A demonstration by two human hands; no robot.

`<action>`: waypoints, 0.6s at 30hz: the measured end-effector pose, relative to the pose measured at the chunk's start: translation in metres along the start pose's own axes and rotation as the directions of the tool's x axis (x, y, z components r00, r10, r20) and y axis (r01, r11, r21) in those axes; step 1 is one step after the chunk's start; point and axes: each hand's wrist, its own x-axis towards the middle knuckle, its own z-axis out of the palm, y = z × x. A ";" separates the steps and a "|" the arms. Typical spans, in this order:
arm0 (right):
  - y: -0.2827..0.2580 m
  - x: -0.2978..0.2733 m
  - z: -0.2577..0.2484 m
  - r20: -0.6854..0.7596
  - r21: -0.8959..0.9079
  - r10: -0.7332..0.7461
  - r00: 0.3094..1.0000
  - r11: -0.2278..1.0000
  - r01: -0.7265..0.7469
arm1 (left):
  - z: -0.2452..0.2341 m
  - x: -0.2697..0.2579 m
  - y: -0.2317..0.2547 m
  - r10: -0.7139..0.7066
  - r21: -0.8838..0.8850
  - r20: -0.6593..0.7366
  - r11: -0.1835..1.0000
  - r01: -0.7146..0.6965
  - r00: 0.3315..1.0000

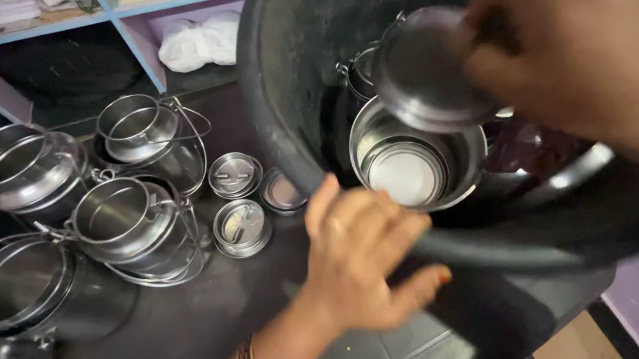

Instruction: The person sits on the floor and wipes multiple small metal lids with a cloth. They pick up each lid, wipe it, and place it back down, repeating the process for several lids.

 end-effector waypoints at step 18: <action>-0.004 -0.157 0.056 -0.024 0.613 0.059 0.998 0.790 -0.032 | -0.004 0.030 -0.021 0.046 -0.003 0.136 0.999 -0.045 0.990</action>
